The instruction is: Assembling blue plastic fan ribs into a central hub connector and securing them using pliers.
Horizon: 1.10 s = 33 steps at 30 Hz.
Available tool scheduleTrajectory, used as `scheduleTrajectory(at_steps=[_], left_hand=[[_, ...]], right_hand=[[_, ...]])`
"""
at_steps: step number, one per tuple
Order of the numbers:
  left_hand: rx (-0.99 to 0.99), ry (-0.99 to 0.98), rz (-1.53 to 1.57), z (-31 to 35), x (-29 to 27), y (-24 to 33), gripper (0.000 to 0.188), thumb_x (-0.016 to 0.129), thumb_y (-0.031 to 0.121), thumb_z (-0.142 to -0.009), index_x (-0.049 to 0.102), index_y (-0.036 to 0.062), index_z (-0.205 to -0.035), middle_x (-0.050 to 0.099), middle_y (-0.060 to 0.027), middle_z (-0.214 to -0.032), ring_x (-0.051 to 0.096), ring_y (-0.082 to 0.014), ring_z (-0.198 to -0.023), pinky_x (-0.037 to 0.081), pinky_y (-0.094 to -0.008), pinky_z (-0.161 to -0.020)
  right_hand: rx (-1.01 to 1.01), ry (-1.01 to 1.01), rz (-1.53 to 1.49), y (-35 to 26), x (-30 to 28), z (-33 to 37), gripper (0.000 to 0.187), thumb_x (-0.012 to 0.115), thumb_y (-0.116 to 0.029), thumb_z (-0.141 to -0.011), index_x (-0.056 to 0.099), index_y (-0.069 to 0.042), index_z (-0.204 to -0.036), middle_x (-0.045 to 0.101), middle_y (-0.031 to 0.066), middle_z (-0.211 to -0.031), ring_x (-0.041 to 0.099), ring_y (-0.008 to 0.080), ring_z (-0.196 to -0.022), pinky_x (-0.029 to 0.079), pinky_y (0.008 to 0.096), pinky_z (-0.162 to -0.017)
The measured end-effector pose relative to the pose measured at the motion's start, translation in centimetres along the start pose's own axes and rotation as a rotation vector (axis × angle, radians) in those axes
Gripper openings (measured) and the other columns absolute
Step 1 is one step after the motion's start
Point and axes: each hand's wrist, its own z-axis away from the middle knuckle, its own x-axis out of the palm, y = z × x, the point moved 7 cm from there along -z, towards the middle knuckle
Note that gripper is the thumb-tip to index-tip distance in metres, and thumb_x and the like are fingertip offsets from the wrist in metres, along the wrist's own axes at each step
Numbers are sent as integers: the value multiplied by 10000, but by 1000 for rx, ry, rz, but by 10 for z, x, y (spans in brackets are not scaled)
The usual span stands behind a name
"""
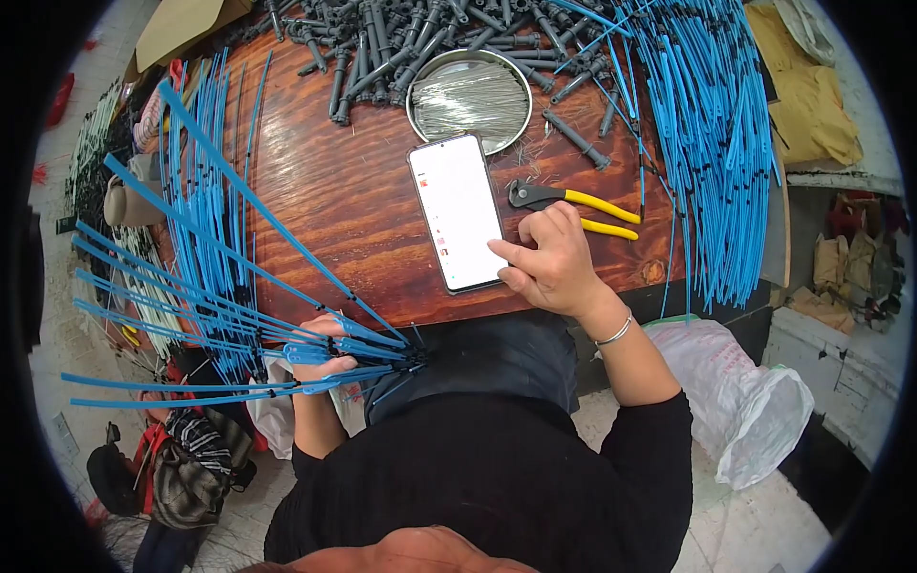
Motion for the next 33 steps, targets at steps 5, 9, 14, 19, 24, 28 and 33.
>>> scheduleTrajectory(at_steps=[5,9,14,19,24,28,33], left_hand=[[8,-22,-27,-1,0,-2,347,775,100,-597,638,3,-901,508,-32,-598,475,-137,-558,357,-277,-506],[23,-16,-34,-2,1,3,345,775,102,-598,639,4,-899,504,-27,-596,470,-135,-556,352,-277,-505],[-1,-12,-25,-2,0,2,337,773,99,-596,641,4,-891,500,-22,-593,465,-133,-553,346,-276,-504],[-12,-15,-10,-1,1,1,339,773,94,-591,643,4,-891,497,-20,-593,462,-128,-553,344,-274,-506],[-1,-14,-21,-1,0,0,346,775,92,-587,644,3,-895,497,-19,-593,462,-126,-555,344,-273,-508],[-22,-2,-7,-1,1,1,351,777,91,-583,645,1,-896,498,-20,-593,464,-128,-557,344,-274,-507],[-10,-5,-27,-1,1,2,342,779,97,-584,645,1,-884,491,-19,-590,461,-128,-550,342,-273,-503]], right_hand=[[14,3,10,1,1,0,300,511,-346,-826,676,-111,-916,389,52,-706,394,224,-659,310,368,-671],[22,4,17,1,1,0,315,506,-354,-832,674,-109,-934,392,53,-710,394,225,-663,310,368,-670],[17,14,17,-4,-1,0,296,550,-350,-801,673,-125,-949,382,39,-725,403,211,-692,326,377,-726],[25,-29,32,-5,2,-3,303,546,-348,-803,670,-126,-969,385,41,-727,405,211,-689,325,376,-721],[53,6,53,-3,0,-3,316,533,-352,-813,668,-111,-967,391,44,-729,407,211,-684,322,376,-707],[62,29,65,-1,-3,-4,330,523,-352,-824,663,-95,-977,398,48,-725,410,213,-680,323,370,-691],[114,124,59,6,-16,-1,343,506,-340,-847,648,-73,-1009,412,55,-714,418,223,-673,333,361,-674]])
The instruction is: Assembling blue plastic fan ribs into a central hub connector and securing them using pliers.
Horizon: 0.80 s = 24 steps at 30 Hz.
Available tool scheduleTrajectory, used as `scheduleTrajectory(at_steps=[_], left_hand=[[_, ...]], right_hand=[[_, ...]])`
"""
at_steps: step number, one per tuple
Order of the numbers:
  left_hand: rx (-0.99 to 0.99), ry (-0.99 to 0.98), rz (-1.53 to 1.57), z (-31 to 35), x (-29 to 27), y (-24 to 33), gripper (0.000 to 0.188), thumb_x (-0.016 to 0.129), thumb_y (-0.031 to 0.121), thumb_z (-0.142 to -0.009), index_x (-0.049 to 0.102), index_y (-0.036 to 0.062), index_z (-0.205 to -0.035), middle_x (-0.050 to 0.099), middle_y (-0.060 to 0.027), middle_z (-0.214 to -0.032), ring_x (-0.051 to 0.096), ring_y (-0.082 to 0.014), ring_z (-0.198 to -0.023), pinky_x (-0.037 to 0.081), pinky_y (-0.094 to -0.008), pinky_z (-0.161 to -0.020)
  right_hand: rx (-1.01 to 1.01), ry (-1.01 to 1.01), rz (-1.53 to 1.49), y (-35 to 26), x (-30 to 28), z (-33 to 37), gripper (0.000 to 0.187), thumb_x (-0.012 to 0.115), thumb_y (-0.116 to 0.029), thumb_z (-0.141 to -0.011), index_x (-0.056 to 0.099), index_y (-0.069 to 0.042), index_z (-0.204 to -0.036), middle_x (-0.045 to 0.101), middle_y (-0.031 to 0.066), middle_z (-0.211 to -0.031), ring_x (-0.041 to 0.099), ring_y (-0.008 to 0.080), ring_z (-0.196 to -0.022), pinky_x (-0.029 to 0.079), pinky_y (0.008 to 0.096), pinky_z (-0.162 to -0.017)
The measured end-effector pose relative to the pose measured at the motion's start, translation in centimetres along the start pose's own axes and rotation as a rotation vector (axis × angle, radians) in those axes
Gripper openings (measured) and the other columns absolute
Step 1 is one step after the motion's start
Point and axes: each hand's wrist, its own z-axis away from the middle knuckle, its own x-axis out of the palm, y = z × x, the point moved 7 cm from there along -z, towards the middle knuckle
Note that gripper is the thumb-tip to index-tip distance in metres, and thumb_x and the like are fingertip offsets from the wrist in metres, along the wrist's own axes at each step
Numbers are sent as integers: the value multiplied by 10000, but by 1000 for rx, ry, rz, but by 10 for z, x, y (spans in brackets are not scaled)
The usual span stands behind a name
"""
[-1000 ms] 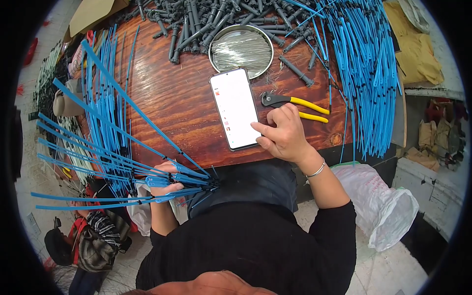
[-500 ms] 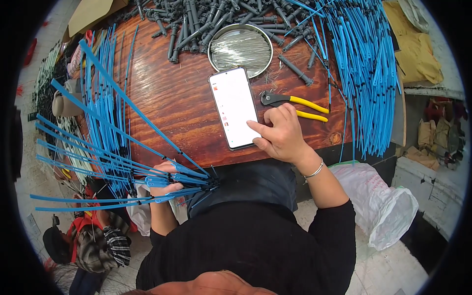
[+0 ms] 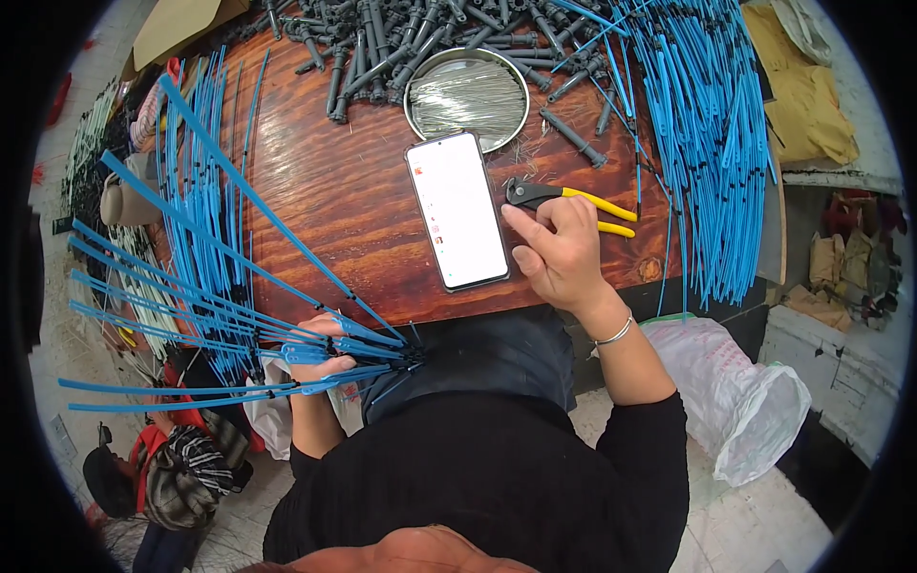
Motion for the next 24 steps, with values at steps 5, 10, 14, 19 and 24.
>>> scheduleTrajectory(at_steps=[5,10,14,19,24], left_hand=[[-3,34,0,-2,1,5,332,781,115,-586,645,2,-867,477,-15,-579,454,-125,-538,337,-267,-496],[-51,-40,-53,6,-5,-4,381,791,149,-615,645,-8,-930,640,-127,-807,591,-228,-730,449,-345,-656],[-64,-46,-51,6,-5,-6,384,795,148,-609,645,-7,-927,641,-128,-812,593,-230,-733,450,-345,-656],[-53,-26,-7,5,-5,-6,385,792,138,-609,644,-8,-933,641,-127,-811,593,-228,-732,450,-345,-652],[-61,-25,-19,4,-4,-6,363,781,134,-611,651,-11,-917,634,-123,-791,583,-217,-708,442,-334,-635]], right_hand=[[53,66,-3,7,-4,0,356,482,-324,-875,620,-50,-1055,437,70,-717,437,239,-676,347,364,-665],[48,51,18,7,-3,-1,394,432,-311,-905,587,-1,-1091,463,93,-697,458,250,-661,354,363,-643],[81,-30,-34,6,5,-4,358,446,-266,-897,579,-6,-1103,465,98,-670,466,261,-626,359,363,-627],[66,-80,-27,3,17,-9,339,501,-267,-870,583,-48,-1115,495,69,-619,494,247,-580,365,357,-581],[56,-134,-15,-1,26,-15,325,523,-244,-852,588,-65,-1115,492,45,-584,496,224,-546,358,353,-548]])
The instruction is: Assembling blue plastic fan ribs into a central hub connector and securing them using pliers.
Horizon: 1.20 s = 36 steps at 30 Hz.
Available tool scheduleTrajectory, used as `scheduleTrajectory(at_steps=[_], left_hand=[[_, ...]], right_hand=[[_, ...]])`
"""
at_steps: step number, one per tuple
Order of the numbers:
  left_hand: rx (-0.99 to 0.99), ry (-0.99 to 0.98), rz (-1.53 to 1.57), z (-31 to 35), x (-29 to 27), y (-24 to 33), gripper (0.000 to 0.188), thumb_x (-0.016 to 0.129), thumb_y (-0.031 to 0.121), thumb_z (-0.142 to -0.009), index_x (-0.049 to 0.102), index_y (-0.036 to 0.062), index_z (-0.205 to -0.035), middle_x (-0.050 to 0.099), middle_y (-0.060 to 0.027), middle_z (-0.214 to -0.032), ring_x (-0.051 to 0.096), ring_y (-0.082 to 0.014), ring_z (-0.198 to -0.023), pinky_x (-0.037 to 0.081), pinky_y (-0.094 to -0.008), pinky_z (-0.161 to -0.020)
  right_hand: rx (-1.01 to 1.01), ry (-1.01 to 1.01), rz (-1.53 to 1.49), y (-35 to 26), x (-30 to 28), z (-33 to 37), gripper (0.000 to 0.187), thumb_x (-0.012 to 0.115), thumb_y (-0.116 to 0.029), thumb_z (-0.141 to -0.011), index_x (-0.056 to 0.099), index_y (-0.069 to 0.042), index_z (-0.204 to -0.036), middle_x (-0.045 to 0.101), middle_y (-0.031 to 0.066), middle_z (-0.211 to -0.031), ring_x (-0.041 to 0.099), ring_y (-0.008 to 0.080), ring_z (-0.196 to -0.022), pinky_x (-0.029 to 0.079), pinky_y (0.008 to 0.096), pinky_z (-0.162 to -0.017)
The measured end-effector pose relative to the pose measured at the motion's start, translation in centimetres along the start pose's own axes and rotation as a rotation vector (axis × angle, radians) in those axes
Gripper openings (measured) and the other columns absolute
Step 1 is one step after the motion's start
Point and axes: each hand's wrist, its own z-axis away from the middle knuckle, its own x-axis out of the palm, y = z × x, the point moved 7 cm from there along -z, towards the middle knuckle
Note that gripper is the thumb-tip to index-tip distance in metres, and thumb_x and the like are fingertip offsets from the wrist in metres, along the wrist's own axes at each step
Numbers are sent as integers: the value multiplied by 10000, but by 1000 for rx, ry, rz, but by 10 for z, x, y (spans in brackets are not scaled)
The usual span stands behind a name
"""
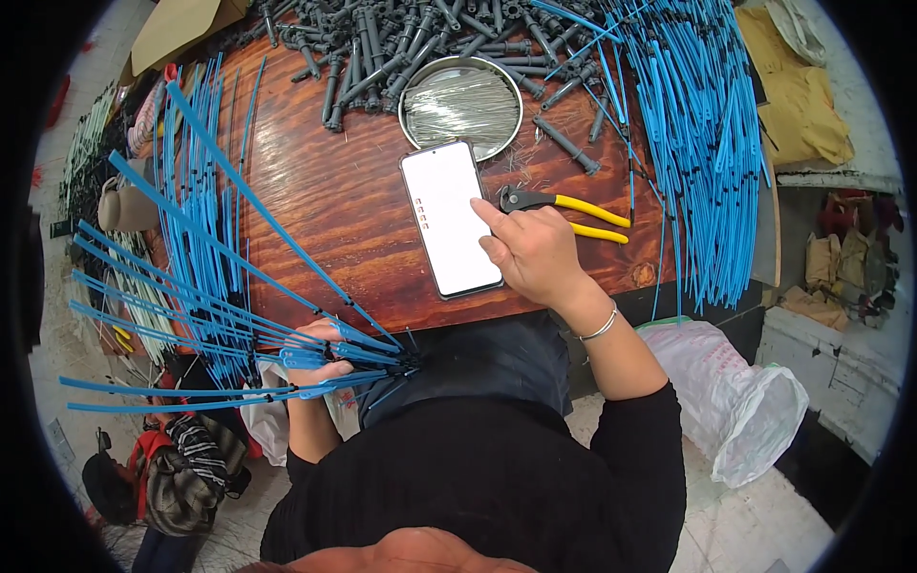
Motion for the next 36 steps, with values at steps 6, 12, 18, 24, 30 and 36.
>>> scheduleTrajectory(at_steps=[6,12,18,24,30,36], left_hand=[[-48,-9,-5,-2,0,-2,372,778,180,-602,655,-17,-893,624,-116,-760,569,-208,-673,432,-325,-619],[-38,2,-10,-1,-1,-4,393,781,207,-593,653,-23,-884,623,-111,-744,566,-205,-660,428,-320,-614],[-12,-3,-57,-3,-1,0,381,785,212,-584,653,-21,-855,626,-108,-735,569,-198,-651,425,-314,-618],[35,14,-30,-10,6,7,326,783,165,-592,642,-1,-834,508,-24,-574,460,-151,-545,338,-305,-493],[53,48,33,-9,4,3,316,781,148,-587,642,3,-831,494,-23,-564,465,-139,-534,338,-283,-486],[40,32,-22,-11,3,9,303,777,100,-585,646,3,-841,497,-29,-577,469,-119,-536,347,-263,-490]], right_hand=[[3,-35,15,0,0,-1,307,555,-237,-827,608,-75,-1084,485,37,-571,490,215,-528,352,349,-537],[-33,3,10,-1,-3,-1,277,588,-237,-800,637,-84,-1026,479,35,-573,484,213,-528,347,345,-536],[-19,-3,36,-1,-3,0,271,592,-233,-794,643,-84,-1015,472,34,-573,473,212,-523,341,343,-534],[-18,-1,36,0,-3,1,272,593,-231,-793,644,-82,-1015,465,34,-565,468,208,-516,337,341,-530],[-22,7,33,-2,-4,0,272,594,-233,-794,643,-84,-1016,459,33,-558,465,206,-511,337,339,-530],[5,53,-2,-9,-22,-15,260,539,-147,-806,637,-34,-1018,492,72,-582,472,223,-517,353,345,-534]])
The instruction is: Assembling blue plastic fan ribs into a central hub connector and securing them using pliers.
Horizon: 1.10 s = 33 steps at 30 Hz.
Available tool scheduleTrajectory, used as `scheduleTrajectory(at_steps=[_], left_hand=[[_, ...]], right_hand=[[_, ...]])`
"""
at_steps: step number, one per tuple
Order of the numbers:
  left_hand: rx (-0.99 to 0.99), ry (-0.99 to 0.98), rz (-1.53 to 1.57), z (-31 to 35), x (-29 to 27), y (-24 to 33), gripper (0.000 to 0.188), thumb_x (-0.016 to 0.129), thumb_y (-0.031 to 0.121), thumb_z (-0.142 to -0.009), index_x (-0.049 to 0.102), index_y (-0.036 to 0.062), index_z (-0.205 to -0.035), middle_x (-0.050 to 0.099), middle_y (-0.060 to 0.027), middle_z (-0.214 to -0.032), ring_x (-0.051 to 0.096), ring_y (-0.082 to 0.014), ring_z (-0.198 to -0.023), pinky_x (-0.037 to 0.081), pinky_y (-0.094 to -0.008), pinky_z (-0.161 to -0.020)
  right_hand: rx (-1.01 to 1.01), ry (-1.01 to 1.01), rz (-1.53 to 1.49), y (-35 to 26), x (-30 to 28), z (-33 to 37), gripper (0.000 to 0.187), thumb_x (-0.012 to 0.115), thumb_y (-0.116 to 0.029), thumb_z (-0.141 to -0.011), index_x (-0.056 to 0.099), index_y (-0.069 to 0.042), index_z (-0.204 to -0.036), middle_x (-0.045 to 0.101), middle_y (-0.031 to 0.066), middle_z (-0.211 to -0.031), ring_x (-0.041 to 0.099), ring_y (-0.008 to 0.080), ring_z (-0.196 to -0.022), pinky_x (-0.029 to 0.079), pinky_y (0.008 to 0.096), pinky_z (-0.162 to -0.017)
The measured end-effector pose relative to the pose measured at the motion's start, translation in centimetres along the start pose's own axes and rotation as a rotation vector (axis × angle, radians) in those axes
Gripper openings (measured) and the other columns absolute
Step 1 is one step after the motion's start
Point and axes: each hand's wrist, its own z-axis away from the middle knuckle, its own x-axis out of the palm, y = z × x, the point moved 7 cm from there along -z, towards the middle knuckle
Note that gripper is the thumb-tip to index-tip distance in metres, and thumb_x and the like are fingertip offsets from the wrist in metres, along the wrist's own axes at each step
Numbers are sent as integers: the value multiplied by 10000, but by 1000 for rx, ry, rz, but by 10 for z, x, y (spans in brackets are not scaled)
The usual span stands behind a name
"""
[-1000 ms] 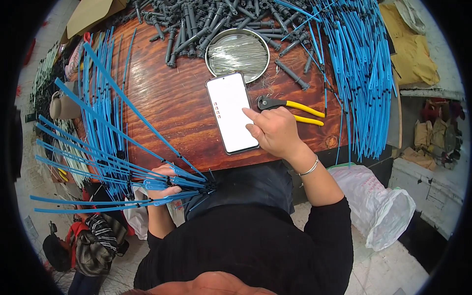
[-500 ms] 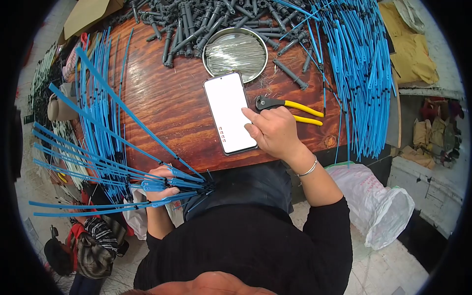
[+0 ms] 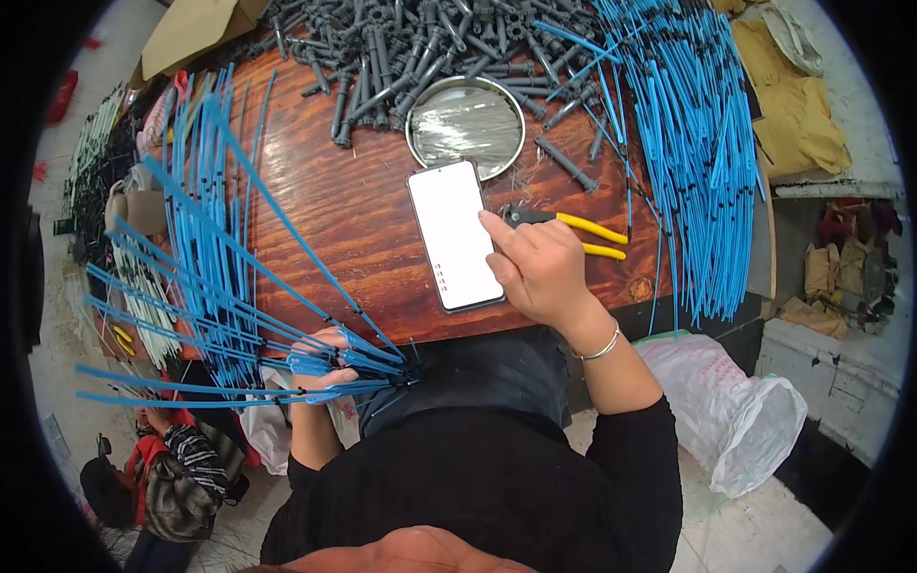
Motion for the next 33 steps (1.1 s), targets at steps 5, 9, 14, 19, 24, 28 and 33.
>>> scheduleTrajectory(at_steps=[5,9,14,19,24,28,33], left_hand=[[3,-19,29,6,1,1,309,768,71,-591,650,2,-868,507,-29,-598,471,-110,-542,357,-249,-501],[43,-64,-1,13,5,10,328,765,61,-593,652,2,-895,515,-29,-610,470,-107,-547,362,-241,-511],[85,-136,10,18,17,15,344,761,48,-594,649,0,-916,522,-32,-615,472,-101,-556,365,-239,-519],[80,-152,-55,31,31,28,344,761,45,-596,645,-3,-916,531,-31,-630,478,-98,-567,371,-242,-527],[-19,-148,-46,34,39,39,388,760,52,-616,619,-2,-973,532,-20,-661,503,-91,-609,392,-238,-559],[-164,-76,204,50,40,21,454,770,57,-618,575,6,-1025,524,-16,-656,520,-79,-641,403,-227,-573],[-143,-34,188,50,44,34,484,783,67,-618,537,13,-1032,527,-12,-672,527,-74,-667,409,-218,-588]], right_hand=[[124,49,-508,-17,-40,-14,219,512,-80,-796,646,-10,-954,544,74,-619,512,191,-539,397,322,-529],[89,-737,-1041,-62,1,55,222,596,-72,-781,621,35,-974,573,77,-686,578,167,-633,459,275,-592],[260,-430,-483,-64,81,116,570,772,-237,-655,554,6,-1121,585,89,-944,574,178,-858,455,306,-753],[161,-445,-1051,-106,102,98,632,758,-195,-662,455,-3,-1183,556,79,-951,538,177,-877,432,277,-782],[221,-453,-1196,-128,106,97,369,707,-105,-693,495,-25,-984,529,27,-849,510,125,-776,435,269,-734],[352,-486,-1301,-134,113,100,235,679,-79,-713,507,-42,-869,522,8,-805,491,84,-732,425,253,-682],[351,-398,-1397,-129,126,115,211,715,-133,-738,550,-49,-839,538,19,-817,506,92,-753,432,257,-678]])
